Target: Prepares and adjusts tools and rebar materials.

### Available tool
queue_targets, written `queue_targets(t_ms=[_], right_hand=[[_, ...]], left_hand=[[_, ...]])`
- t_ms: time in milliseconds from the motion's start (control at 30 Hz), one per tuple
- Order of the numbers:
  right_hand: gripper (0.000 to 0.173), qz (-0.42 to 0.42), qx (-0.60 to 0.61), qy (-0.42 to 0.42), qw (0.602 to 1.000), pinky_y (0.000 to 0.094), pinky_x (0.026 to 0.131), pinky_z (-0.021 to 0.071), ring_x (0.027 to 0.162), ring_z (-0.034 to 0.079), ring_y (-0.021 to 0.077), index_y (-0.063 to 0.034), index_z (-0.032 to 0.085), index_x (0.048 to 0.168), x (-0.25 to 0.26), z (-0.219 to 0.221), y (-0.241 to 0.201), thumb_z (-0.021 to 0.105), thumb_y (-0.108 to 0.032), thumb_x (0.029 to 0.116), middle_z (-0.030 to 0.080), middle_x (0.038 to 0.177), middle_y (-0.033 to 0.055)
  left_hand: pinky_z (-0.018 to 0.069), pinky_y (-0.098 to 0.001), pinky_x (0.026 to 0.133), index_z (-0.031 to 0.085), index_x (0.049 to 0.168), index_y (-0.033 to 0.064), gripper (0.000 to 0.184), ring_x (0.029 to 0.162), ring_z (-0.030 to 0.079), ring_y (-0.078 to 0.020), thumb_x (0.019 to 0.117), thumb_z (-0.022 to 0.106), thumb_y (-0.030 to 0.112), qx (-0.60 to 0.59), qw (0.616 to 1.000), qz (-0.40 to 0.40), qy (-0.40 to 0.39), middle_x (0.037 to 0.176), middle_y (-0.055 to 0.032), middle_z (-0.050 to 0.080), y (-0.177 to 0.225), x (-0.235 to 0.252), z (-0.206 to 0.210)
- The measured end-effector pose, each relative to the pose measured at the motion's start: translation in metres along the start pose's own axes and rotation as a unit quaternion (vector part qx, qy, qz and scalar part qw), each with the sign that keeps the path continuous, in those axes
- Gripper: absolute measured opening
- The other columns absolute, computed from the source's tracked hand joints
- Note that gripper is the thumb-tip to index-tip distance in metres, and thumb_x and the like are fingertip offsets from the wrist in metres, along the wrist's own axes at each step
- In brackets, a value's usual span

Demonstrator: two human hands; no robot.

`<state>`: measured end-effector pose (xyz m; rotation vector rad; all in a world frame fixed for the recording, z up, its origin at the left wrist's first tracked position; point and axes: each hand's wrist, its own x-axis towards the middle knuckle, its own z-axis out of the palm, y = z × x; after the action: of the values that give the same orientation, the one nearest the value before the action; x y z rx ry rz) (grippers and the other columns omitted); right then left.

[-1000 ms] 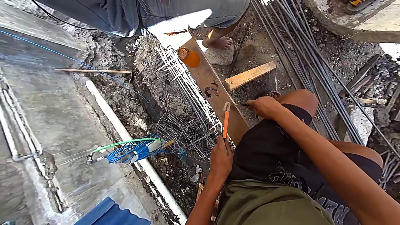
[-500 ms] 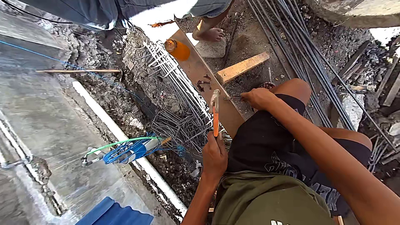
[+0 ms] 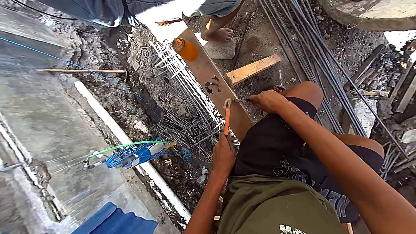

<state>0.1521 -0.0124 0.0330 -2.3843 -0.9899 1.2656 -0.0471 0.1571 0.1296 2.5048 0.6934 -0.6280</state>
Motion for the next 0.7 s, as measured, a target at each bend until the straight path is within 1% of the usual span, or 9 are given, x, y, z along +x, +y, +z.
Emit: queue_targets(t_ms=[67,167,233,333,400,533,567,633,700], right_hand=[[0.037,0.008,-0.003,-0.008,1.0,0.0593,0.084,0.0536,0.1,0.07,0.0403,-0.0143,0.065,0.129,0.0,-0.008,-0.002,0.042,-0.037,0.1109,0.072,0.103,0.0185],[0.037,0.012,0.003,-0.019,1.0,0.0607,0.084,0.0533,0.101,0.07,0.042,-0.014,0.064,0.129,-0.001,-0.004,0.0,0.042,-0.037,0.1108,0.072,0.103,0.0197],[0.037,0.005,0.003,-0.012,1.0,0.0602,0.083,0.0536,0.099,0.07,0.0415,-0.0142,0.065,0.128,0.001,-0.003,0.002,0.042,-0.037,0.1107,0.072,0.101,0.0189],[0.038,-0.012,0.003,0.006,1.0,0.0581,0.08,0.0538,0.095,0.071,0.0392,-0.0124,0.066,0.119,0.001,0.002,0.002,0.041,-0.04,0.1105,0.071,0.096,0.0172],[0.038,-0.004,-0.002,-0.002,1.0,0.0581,0.083,0.0539,0.098,0.07,0.0395,-0.0116,0.066,0.12,0.001,-0.005,0.002,0.041,-0.039,0.1107,0.071,0.098,0.0181],[0.04,0.001,0.005,-0.016,1.0,0.0589,0.083,0.0537,0.098,0.07,0.0401,-0.0106,0.065,0.12,0.002,-0.003,0.003,0.041,-0.041,0.1107,0.071,0.098,0.0189],[0.039,-0.002,0.005,-0.013,1.0,0.0587,0.083,0.0539,0.098,0.07,0.0397,-0.0118,0.065,0.121,0.004,-0.002,0.005,0.041,-0.04,0.1106,0.071,0.098,0.0181],[0.037,-0.007,0.009,-0.013,1.0,0.0588,0.083,0.054,0.099,0.07,0.0394,-0.0134,0.065,0.124,0.004,0.001,0.006,0.042,-0.039,0.1107,0.072,0.1,0.0177],[0.037,-0.009,0.007,-0.011,1.0,0.0586,0.082,0.0541,0.098,0.071,0.0391,-0.0136,0.066,0.123,0.003,0.002,0.004,0.042,-0.039,0.1106,0.072,0.099,0.0174]], left_hand=[[0.055,-0.0498,0.069,0.057,0.121,-0.0091,0.036,0.071,0.068,-0.0348,0.1104,0.041,0.022,-0.009,1.0,0.001,-0.003,0.075,-0.0181,0.064,0.006,0.002,-0.01],[0.0497,-0.0362,0.05,0.059,0.109,-0.0111,0.033,0.051,0.057,-0.0209,0.1055,0.043,0.018,-0.033,0.983,0.104,0.148,0.06,-0.0086,0.053,0.006,-0.012,-0.005],[0.0501,-0.034,0.049,0.059,0.109,-0.0116,0.032,0.05,0.058,-0.0193,0.1043,0.044,0.016,-0.032,0.976,0.121,0.176,0.061,-0.0087,0.054,0.003,-0.009,0.004],[0.0563,-0.0507,0.071,0.058,0.122,-0.0098,0.036,0.073,0.07,-0.036,0.1101,0.042,0.021,-0.007,1.0,0.009,-0.001,0.078,-0.02,0.066,0.002,0.001,0.002],[0.055,-0.0509,0.073,0.057,0.123,-0.0081,0.037,0.075,0.069,-0.0359,0.1111,0.041,0.023,-0.009,0.999,-0.008,-0.034,0.078,-0.0191,0.065,0.011,0.006,-0.009],[0.0491,-0.034,0.049,0.059,0.107,-0.0108,0.033,0.05,0.056,-0.0184,0.1052,0.043,0.017,-0.034,0.978,0.124,0.162,0.06,-0.0075,0.053,0.009,-0.008,-0.009],[0.0478,-0.0307,0.048,0.059,0.106,-0.0105,0.032,0.049,0.054,-0.0158,0.1044,0.042,0.017,-0.033,0.971,0.144,0.188,0.06,-0.0061,0.051,0.006,-0.006,-0.006],[0.0525,-0.037,0.053,0.059,0.11,-0.0113,0.032,0.054,0.061,-0.0229,0.1048,0.043,0.016,-0.01,0.984,0.117,0.137,0.063,-0.0111,0.057,-0.001,-0.004,0.001],[0.0565,-0.0502,0.071,0.058,0.122,-0.0102,0.036,0.074,0.07,-0.0368,0.1094,0.043,0.02,0.014,1.0,0.025,0.004,0.078,-0.0205,0.067,0.0,0.003,-0.002]])
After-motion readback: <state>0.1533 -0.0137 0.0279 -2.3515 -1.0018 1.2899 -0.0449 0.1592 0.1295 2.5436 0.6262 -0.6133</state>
